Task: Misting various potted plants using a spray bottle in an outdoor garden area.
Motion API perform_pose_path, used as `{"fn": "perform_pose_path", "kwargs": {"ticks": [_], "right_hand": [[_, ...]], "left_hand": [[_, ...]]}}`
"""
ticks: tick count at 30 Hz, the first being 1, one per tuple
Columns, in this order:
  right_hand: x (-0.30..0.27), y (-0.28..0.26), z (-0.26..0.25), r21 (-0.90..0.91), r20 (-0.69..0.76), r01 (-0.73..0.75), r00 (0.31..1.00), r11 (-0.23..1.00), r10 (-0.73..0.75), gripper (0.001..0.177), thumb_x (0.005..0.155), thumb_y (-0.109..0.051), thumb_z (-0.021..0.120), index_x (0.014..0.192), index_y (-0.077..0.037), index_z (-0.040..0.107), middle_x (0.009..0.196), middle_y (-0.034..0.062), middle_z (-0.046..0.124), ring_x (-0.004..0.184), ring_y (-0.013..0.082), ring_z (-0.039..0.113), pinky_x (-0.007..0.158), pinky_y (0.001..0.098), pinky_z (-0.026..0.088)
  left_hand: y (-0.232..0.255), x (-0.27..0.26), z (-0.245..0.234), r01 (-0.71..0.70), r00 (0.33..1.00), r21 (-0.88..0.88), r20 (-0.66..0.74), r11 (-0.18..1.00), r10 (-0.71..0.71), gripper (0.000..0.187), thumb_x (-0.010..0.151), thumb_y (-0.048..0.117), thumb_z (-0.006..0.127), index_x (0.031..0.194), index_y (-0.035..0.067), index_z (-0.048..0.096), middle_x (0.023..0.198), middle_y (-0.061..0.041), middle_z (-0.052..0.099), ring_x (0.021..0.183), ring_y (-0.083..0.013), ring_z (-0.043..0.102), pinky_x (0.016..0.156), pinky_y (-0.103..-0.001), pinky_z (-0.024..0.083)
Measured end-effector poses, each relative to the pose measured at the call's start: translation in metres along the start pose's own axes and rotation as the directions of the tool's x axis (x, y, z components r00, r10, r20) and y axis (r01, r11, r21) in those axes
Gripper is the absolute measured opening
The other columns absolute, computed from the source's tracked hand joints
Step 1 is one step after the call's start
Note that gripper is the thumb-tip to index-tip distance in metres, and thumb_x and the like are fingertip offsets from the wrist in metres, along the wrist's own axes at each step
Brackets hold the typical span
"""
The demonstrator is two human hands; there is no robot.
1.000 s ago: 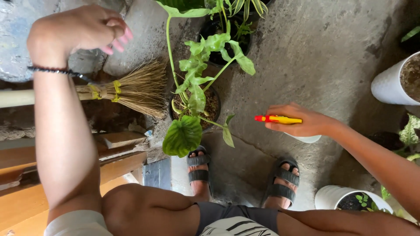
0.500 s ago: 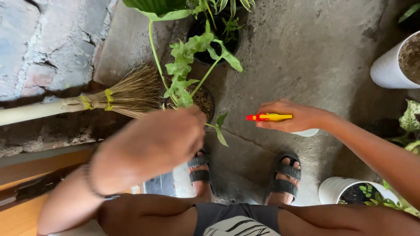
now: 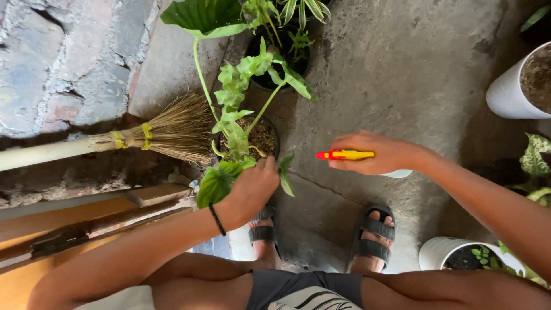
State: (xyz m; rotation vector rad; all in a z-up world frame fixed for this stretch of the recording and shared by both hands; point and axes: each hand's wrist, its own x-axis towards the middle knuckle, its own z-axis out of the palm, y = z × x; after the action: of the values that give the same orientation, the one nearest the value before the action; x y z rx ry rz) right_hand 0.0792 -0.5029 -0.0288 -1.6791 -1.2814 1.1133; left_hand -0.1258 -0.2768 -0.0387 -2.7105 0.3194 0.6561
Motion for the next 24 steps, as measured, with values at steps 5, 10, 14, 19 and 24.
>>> {"fn": "perform_pose_path", "kwargs": {"ticks": [5, 10, 14, 19, 24], "right_hand": [[0.003, -0.004, 0.0, -0.019, -0.03, 0.012, 0.999, 1.0, -0.013, 0.028, 0.099, -0.029, 0.064, 0.104, -0.003, 0.076, 0.082, 0.0113, 0.07, 0.071, 0.0262, 0.072, 0.068, 0.0383, 0.053], [0.001, -0.021, -0.003, 0.011, -0.156, 0.035, 0.987, 0.999, -0.033, 0.024, 0.099, -0.025, 0.065, 0.089, -0.005, 0.073, 0.073, 0.0107, 0.064, 0.062, 0.0235, 0.066, 0.062, 0.0358, 0.05], [0.001, -0.035, -0.008, 0.004, -0.148, 0.053, 0.988, 0.999, -0.052, 0.021, 0.098, -0.024, 0.066, 0.09, -0.006, 0.075, 0.07, 0.0075, 0.062, 0.06, 0.0213, 0.066, 0.06, 0.0329, 0.049], [0.0, -0.036, -0.018, 0.016, -0.144, 0.048, 0.989, 0.999, -0.045, 0.023, 0.098, -0.022, 0.064, 0.09, -0.004, 0.074, 0.074, 0.0102, 0.066, 0.064, 0.0208, 0.065, 0.064, 0.0356, 0.049], [-0.004, -0.028, -0.032, 0.002, -0.107, 0.026, 0.994, 1.0, -0.026, 0.021, 0.096, -0.021, 0.064, 0.093, -0.005, 0.077, 0.08, 0.0117, 0.071, 0.069, 0.0224, 0.071, 0.067, 0.0369, 0.051]], "left_hand": [[-0.018, -0.003, -0.004, 0.011, 0.998, -0.374, -0.053, 0.928, -0.033, 0.008, 0.083, -0.001, 0.069, 0.083, 0.006, 0.074, 0.083, -0.013, 0.071, 0.076, -0.0393, 0.076, 0.058, -0.048, 0.064], [-0.038, -0.001, -0.013, 0.332, 0.943, -0.593, 0.194, 0.734, -0.27, 0.022, 0.083, 0.005, 0.08, 0.102, -0.002, 0.072, 0.093, -0.023, 0.073, 0.088, -0.0416, 0.076, 0.061, -0.042, 0.067], [-0.048, -0.007, -0.023, 0.325, 0.937, -0.653, 0.123, 0.684, -0.328, 0.009, 0.087, 0.003, 0.072, 0.094, -0.002, 0.073, 0.085, -0.02, 0.073, 0.084, -0.0421, 0.076, 0.061, -0.043, 0.067], [-0.06, -0.019, -0.009, 0.337, 0.907, -0.743, 0.089, 0.579, -0.413, 0.016, 0.097, 0.005, 0.064, 0.084, -0.001, 0.071, 0.077, -0.017, 0.071, 0.074, -0.0341, 0.075, 0.06, -0.04, 0.063], [-0.068, -0.031, -0.003, 0.268, 0.913, -0.722, -0.021, 0.637, -0.408, 0.015, 0.093, 0.002, 0.065, 0.08, -0.001, 0.07, 0.077, -0.017, 0.071, 0.074, -0.0348, 0.075, 0.062, -0.04, 0.062]]}}
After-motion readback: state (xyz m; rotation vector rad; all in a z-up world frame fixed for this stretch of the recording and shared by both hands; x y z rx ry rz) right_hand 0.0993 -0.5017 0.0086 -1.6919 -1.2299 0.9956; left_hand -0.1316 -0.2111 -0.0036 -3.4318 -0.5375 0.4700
